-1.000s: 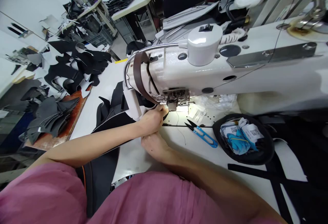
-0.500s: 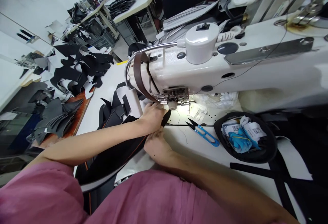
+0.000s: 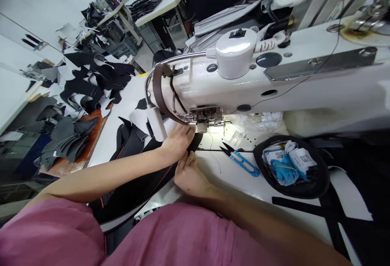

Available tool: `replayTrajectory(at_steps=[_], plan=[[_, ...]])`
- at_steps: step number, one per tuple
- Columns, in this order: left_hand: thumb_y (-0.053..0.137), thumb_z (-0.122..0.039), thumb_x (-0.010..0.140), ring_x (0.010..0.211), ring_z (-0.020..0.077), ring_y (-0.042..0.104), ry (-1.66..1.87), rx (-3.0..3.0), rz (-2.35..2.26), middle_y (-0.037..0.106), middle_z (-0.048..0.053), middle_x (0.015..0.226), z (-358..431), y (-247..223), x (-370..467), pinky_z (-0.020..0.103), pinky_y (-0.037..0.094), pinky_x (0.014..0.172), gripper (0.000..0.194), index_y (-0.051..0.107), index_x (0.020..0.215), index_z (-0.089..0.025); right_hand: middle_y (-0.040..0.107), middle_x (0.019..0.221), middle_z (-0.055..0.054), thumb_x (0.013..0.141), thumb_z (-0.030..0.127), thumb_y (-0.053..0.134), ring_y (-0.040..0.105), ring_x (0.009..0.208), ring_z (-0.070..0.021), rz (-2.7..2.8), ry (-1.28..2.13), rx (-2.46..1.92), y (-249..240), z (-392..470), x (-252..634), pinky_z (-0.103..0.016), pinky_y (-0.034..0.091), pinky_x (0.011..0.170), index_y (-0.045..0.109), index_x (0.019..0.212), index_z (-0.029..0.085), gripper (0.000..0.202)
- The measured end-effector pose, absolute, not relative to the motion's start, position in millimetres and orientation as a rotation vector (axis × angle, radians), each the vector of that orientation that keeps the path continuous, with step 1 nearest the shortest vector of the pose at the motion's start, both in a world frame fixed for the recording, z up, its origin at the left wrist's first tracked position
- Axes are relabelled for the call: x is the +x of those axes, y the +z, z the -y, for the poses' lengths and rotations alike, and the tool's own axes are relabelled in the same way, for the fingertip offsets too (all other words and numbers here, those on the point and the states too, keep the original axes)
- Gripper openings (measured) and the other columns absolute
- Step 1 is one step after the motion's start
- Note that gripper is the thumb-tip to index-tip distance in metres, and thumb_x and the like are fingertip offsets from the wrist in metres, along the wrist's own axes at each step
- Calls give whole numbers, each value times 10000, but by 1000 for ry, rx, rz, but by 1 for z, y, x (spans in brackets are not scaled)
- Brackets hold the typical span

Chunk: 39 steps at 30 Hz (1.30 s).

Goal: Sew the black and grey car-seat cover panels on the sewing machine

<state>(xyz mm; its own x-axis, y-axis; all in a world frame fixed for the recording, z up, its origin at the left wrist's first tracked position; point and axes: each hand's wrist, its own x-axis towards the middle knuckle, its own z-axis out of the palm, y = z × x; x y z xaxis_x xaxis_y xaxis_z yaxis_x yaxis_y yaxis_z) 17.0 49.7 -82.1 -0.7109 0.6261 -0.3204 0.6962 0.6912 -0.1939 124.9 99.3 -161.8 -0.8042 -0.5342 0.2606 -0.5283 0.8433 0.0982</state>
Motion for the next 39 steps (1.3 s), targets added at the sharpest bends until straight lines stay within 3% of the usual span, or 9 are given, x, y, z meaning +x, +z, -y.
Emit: replayTrajectory(at_steps=[2,4,9,17,24,29,35,39], plan=[[276,-72,896,1038,297,529,-536,1065,-2681,570,192,1079,-42,-77,15,406,446,806,324,569,1033,-89,623,1069,-335,797,70,431,666,905,-352,2718,-64,777,-165,-98,125,-387,526,597,620,1098,-64,380],[289,-80,894,1021,291,545,-499,1053,-2585,575,192,1071,-41,-70,16,389,450,792,314,564,1045,-87,615,1099,-328,805,63,428,664,920,-345,2741,-68,774,-166,-96,124,-386,527,608,609,1121,-59,385],[535,-143,786,895,238,624,-298,844,-2409,636,139,1010,-56,-72,26,299,488,724,240,570,1019,-95,695,841,-204,758,-12,446,667,716,-253,2834,51,892,-165,-97,124,-338,509,590,666,934,22,284],[456,-108,766,925,182,613,359,784,-2492,647,72,1006,-46,-105,28,282,497,830,467,499,1230,-140,687,806,-187,759,3,427,659,696,-265,2811,109,960,-168,-100,123,-375,508,594,661,936,36,295],[443,-95,746,895,214,634,42,730,-2512,602,97,1096,-51,-95,31,301,507,761,507,495,1246,-164,703,822,-147,779,35,447,651,670,-226,2840,112,1014,-166,-101,122,-347,506,578,667,932,87,272],[432,-81,740,857,218,634,-2,789,-2539,602,80,1018,-52,-99,26,301,499,715,517,470,1249,-164,700,820,-152,780,28,432,639,655,-217,2869,111,987,-164,-102,118,-352,504,601,660,937,72,280],[455,-95,770,853,218,636,-69,825,-2588,623,75,949,-58,-97,15,298,499,708,337,547,1087,-157,673,786,-186,784,16,427,633,671,-235,2849,98,901,-161,-103,115,-336,493,556,647,894,28,246],[484,-63,760,880,225,647,-239,857,-2561,627,96,1030,-66,-85,12,297,511,692,327,553,1072,-133,673,799,-213,780,16,434,646,732,-269,2863,127,874,-155,-108,116,-337,500,542,650,891,16,243]])
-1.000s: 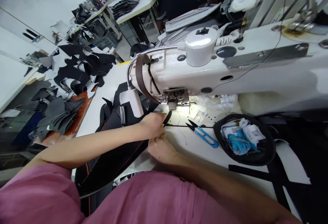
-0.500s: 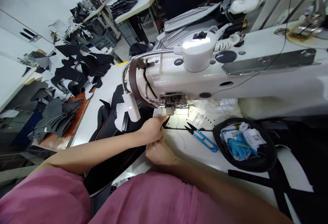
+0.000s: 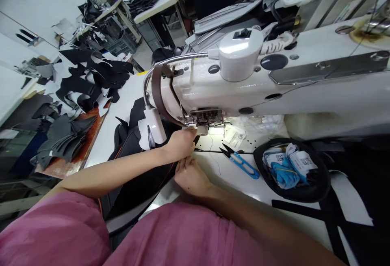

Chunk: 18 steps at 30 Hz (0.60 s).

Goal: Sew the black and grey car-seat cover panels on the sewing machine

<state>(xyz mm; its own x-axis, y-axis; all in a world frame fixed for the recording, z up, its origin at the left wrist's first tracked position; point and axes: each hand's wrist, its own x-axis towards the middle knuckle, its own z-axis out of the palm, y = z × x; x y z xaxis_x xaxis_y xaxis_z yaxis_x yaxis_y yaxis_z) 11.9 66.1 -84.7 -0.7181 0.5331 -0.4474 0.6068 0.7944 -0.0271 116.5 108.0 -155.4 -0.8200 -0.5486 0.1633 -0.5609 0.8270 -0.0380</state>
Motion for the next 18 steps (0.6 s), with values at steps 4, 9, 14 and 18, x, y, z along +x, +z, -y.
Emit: replayTrajectory(at_steps=[4,9,14,18], plan=[[537,-47,717,929,247,640,-351,886,-2460,618,121,1081,-68,-80,13,314,527,717,381,537,1095,-98,680,896,-257,791,34,447,659,852,-294,2890,126,870,-151,-116,118,-372,538,664,656,970,-12,279],[533,-89,768,982,263,624,-361,980,-2432,617,156,1080,-67,-79,13,332,526,776,339,516,1106,-91,666,1005,-281,783,45,498,642,1005,-310,2848,58,798,-151,-126,118,-367,548,771,656,1034,-38,308],[535,-110,791,994,275,632,-404,888,-2317,614,141,1107,-72,-64,12,348,533,771,338,492,1126,-115,647,1027,-317,748,32,515,640,1006,-358,2782,-1,717,-154,-133,117,-382,551,752,660,1030,-68,332],[533,-131,797,1000,286,632,-380,902,-2302,630,133,1070,-70,-60,13,363,533,775,339,477,1132,-127,629,1061,-329,728,18,519,651,980,-357,2782,-36,685,-154,-136,115,-394,547,767,668,1029,-67,347]])
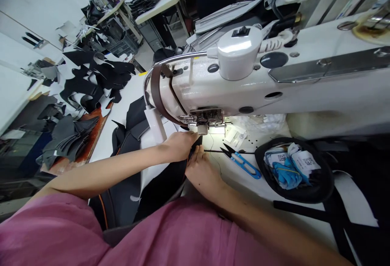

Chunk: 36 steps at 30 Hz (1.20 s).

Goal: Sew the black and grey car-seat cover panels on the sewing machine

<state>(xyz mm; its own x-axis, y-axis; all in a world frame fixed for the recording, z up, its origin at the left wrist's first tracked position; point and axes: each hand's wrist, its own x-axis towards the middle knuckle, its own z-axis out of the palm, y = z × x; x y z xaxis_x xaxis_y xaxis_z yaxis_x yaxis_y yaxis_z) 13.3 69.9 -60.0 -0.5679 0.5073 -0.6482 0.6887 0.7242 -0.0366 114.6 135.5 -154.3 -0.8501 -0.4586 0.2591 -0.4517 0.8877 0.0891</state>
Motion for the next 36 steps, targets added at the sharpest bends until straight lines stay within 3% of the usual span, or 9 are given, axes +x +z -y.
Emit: replayTrajectory(at_steps=[8,15,22,27,30,36], plan=[[491,-169,821,993,268,632,-369,853,-2313,629,119,1080,-71,-60,12,339,527,777,303,484,1123,-139,636,1067,-314,755,39,546,642,1005,-326,2811,-7,610,-152,-140,109,-394,534,812,694,995,-24,289],[476,-148,805,949,258,639,-277,849,-2357,638,119,1033,-72,-61,10,330,520,747,322,500,1126,-138,603,1099,-351,777,12,507,638,1005,-316,2778,-20,593,-149,-147,94,-390,531,817,651,1047,-72,316],[537,-125,753,1012,273,616,-333,788,-2330,603,126,1120,-71,-56,11,344,506,795,414,495,1164,-155,655,1024,-288,763,-5,524,661,935,-288,2843,112,709,-147,-143,116,-355,543,776,683,979,-12,268],[529,-159,763,980,279,627,-339,841,-2333,615,124,1093,-66,-61,9,334,512,753,428,488,1189,-163,669,1009,-247,773,23,526,635,964,-279,2835,104,670,-149,-147,113,-420,456,950,700,921,7,229],[542,-173,743,926,287,642,-319,879,-2328,619,130,1076,-63,-65,8,335,516,699,428,496,1168,-165,673,972,-216,779,26,519,620,967,-275,2862,131,629,-148,-152,102,-418,446,942,702,887,36,212],[533,-152,732,906,272,639,-215,924,-2311,640,125,1000,-60,-67,6,324,506,691,346,520,1077,-157,645,1075,-236,798,11,494,614,1004,-268,2815,134,646,-150,-157,104,-393,440,954,668,1023,7,285]])
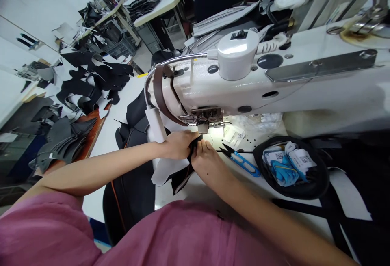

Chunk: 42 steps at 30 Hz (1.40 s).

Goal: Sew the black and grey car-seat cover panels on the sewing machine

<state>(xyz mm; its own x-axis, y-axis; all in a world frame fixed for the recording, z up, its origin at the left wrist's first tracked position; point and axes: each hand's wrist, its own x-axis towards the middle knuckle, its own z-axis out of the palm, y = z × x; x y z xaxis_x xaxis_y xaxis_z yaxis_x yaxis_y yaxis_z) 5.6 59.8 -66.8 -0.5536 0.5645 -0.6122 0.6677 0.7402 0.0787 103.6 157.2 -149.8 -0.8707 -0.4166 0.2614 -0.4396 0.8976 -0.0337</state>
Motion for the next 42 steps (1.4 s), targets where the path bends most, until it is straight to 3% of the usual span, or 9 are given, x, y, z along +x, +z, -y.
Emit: replayTrajectory(at_steps=[5,13,22,25,28,30,42], plan=[[543,-136,676,880,263,644,-194,903,-2289,652,113,954,-59,-67,5,304,499,672,391,521,1067,-151,641,1077,-261,791,1,491,631,989,-271,2809,197,746,-150,-159,113,-389,472,926,666,1026,-9,293],[542,-179,706,961,243,628,-100,927,-2345,646,104,1020,-56,-74,5,297,503,773,341,547,1047,-171,593,1165,-282,818,19,463,569,1117,-283,2753,216,732,-160,-165,100,-431,390,1033,628,1087,-15,317],[533,-163,672,793,220,609,-146,892,-2369,630,85,887,-65,-66,5,277,430,577,209,546,881,-169,563,1212,-314,805,55,519,558,1160,-314,2764,183,743,-162,-163,111,-440,396,1022,622,1096,-16,317],[508,-140,691,757,199,592,-126,860,-2362,626,72,825,-68,-63,7,273,412,569,130,548,813,-163,510,1266,-340,825,200,602,495,1226,-362,2809,217,676,-169,-156,110,-484,359,1044,601,1132,-39,390],[466,-107,719,735,186,579,-53,871,-2381,617,72,778,-70,-63,7,277,414,593,109,548,775,-152,465,1291,-371,786,461,665,436,1267,-400,2877,274,577,-172,-146,108,-504,331,1060,566,1164,-93,678],[454,-98,727,714,180,569,-5,884,-2400,610,72,765,-69,-65,7,279,411,593,117,548,773,-149,447,1298,-383,755,553,660,409,1286,-409,2903,298,532,-173,-141,107,-508,309,1074,537,1192,-118,810],[418,-145,779,731,183,577,112,929,-2525,595,95,833,-52,-92,13,281,470,653,158,569,826,-146,429,1316,-382,672,588,713,422,1268,-427,2880,338,458,-173,-132,125,-498,310,1078,490,1245,-112,932]])
